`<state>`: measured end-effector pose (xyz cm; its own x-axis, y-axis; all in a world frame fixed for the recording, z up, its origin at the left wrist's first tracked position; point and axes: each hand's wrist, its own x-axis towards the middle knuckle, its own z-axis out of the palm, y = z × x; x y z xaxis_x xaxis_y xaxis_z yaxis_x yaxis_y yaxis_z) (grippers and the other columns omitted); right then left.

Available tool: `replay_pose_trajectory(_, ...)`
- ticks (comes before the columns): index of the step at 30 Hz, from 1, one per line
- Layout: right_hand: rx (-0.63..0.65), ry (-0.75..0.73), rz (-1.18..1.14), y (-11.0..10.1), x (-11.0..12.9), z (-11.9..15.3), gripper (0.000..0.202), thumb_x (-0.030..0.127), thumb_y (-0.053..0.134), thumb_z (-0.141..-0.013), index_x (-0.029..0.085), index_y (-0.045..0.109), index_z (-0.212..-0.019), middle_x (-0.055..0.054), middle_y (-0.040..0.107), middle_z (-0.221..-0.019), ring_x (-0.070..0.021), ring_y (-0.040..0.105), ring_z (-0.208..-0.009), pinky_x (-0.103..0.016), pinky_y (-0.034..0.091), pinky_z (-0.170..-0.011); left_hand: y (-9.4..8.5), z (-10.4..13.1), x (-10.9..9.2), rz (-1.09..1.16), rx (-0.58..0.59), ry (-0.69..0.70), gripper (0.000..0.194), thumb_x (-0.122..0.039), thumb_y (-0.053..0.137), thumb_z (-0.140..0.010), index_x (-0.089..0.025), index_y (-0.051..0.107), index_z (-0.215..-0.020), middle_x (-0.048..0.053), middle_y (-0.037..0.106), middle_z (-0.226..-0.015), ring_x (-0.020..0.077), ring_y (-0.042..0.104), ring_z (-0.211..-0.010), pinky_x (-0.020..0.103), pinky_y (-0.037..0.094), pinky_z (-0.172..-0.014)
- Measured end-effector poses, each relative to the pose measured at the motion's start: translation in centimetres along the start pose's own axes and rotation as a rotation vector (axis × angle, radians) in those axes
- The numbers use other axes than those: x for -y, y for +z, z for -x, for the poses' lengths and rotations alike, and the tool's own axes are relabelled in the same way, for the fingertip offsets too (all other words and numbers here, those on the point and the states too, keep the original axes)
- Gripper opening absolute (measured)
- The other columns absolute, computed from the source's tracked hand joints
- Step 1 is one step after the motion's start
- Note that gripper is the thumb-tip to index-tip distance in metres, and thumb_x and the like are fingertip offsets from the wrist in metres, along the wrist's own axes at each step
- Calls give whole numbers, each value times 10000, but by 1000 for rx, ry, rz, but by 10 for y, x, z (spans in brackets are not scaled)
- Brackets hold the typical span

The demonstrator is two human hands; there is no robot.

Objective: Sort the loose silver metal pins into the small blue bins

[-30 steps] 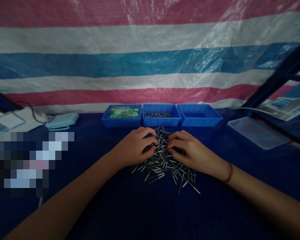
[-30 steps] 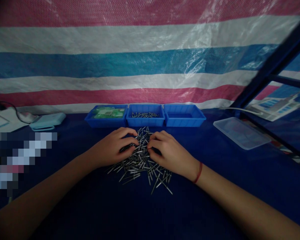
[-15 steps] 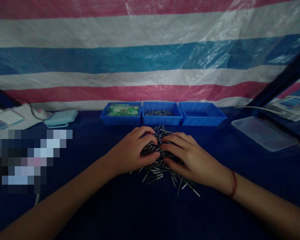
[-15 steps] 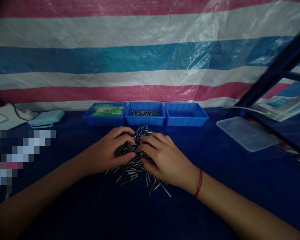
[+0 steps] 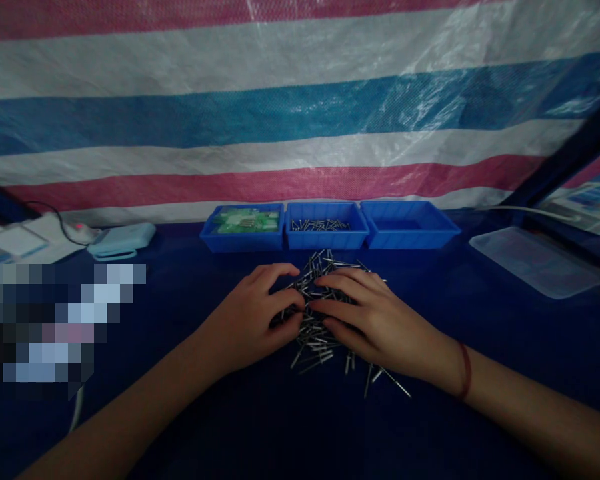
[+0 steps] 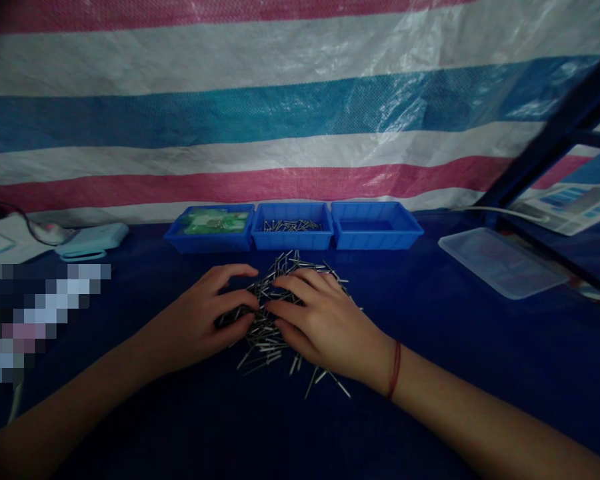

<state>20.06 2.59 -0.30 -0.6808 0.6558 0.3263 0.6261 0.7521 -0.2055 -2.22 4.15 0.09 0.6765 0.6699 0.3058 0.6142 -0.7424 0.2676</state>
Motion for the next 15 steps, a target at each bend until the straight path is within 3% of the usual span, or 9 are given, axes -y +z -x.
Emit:
replay_pose_trajectory(6,-12,26,4,1,0,-2,228,277,466,-901,196,671,-958,-83,600,-1155,-262,481,-1119,-441,397,-899,4,1,-1,12,-12,-5,119,-302,557,-852,-196,609,-837,84,507,-1202,245,502,-1092,448,440,-921)
replay_pose_trajectory(15,42,28,30,0,2,-6,197,175,506,-874,222,671,-970,-64,627,-1072,-240,527,-1035,-415,421,-840,8,2,-3,9,-10,15,113,-249,547,-851,-210,618,-930,91,517,-1195,251,514,-1083,462,460,-895)
